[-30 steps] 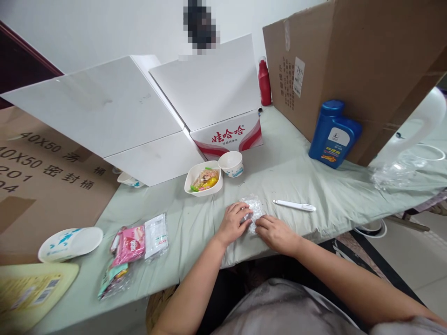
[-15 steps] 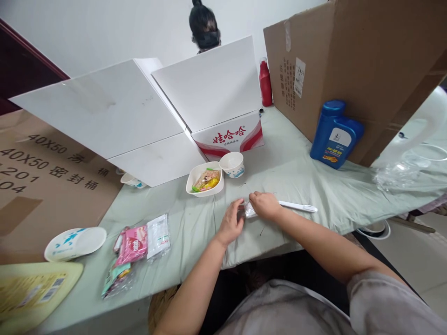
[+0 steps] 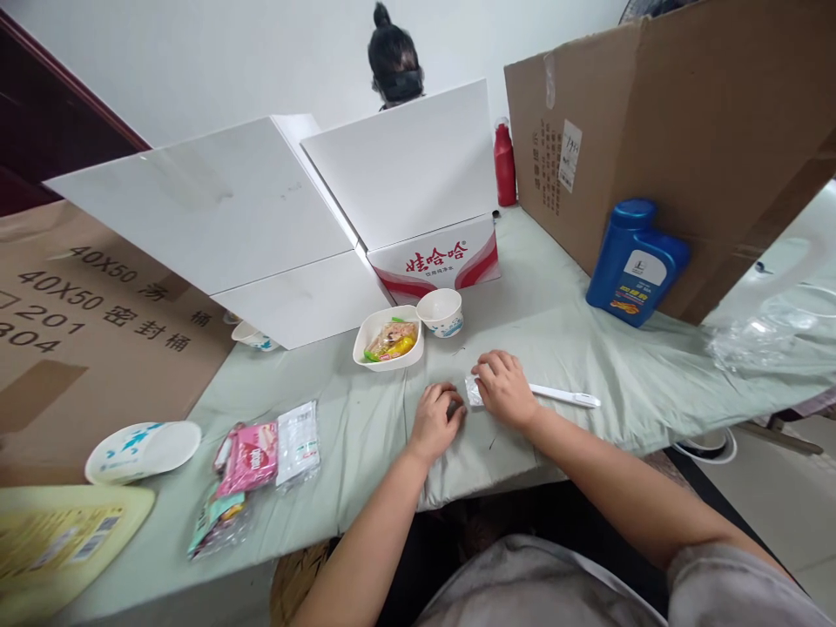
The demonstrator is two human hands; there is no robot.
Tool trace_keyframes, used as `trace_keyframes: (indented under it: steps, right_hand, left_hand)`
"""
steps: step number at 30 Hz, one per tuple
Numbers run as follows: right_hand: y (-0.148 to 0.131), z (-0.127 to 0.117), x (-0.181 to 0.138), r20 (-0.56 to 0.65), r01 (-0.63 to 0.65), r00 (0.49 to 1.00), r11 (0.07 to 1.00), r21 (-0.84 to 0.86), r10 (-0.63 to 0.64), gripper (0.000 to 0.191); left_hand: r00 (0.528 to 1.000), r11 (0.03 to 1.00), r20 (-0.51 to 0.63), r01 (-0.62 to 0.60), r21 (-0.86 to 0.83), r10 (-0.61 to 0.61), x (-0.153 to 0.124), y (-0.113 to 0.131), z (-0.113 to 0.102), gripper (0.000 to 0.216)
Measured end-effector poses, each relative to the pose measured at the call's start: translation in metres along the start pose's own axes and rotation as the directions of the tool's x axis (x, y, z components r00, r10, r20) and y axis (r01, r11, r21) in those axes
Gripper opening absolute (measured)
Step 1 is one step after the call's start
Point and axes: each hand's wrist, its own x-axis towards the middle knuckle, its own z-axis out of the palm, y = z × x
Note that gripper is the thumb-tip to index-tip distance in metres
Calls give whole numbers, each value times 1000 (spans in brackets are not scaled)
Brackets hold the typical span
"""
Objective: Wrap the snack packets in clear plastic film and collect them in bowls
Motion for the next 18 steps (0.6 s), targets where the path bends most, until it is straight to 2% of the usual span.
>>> trace_keyframes:
  steps: [2,5,8,9,11,13,14,15,16,18]
  right_hand:
    - [-4,1,-10,82,112,990,992,55,-116,23]
    - [-9,5,-22,216,195,954,977,89,-210,28]
    - [-5,6,-13,253,256,921,949,184,-297,26]
    - [-1,5,-2,223,267,922,938,220,-315,25]
    - [6,0,31,90,256,954,931,262,-287,24]
    - [11,-7,75,-74,203,979,947,251,-190,23]
    - [12,-9,99,-113,170,983,959,228,-147,23]
    - [11,-10,122,-110,132,988,972,194,-112,23]
    - [10,-10,144,-47,72,997,987,145,-66,25]
    - [4,-5,181,183,-10,983,1000,26,5,28]
  left_hand:
    - [1000,1000,-6,2,7,-2,-1,0,0,13]
    - [1000,1000,-18,12,0,-12,-1,1,1,14]
    - [1000,1000,-11,21,-11,-22,-1,1,2,10]
    - [1000,1000,-9,27,-14,-27,-1,1,2,9]
    - [999,999,-6,42,-24,-42,0,1,1,9]
    - [998,998,1,56,-39,-56,1,2,0,9]
    - [998,997,4,62,-48,-62,2,2,-1,10]
    - [998,996,8,68,-58,-68,2,2,-1,10]
    - [997,995,9,74,-68,-73,2,1,-1,10]
    - [997,993,8,79,-86,-79,2,0,-1,12]
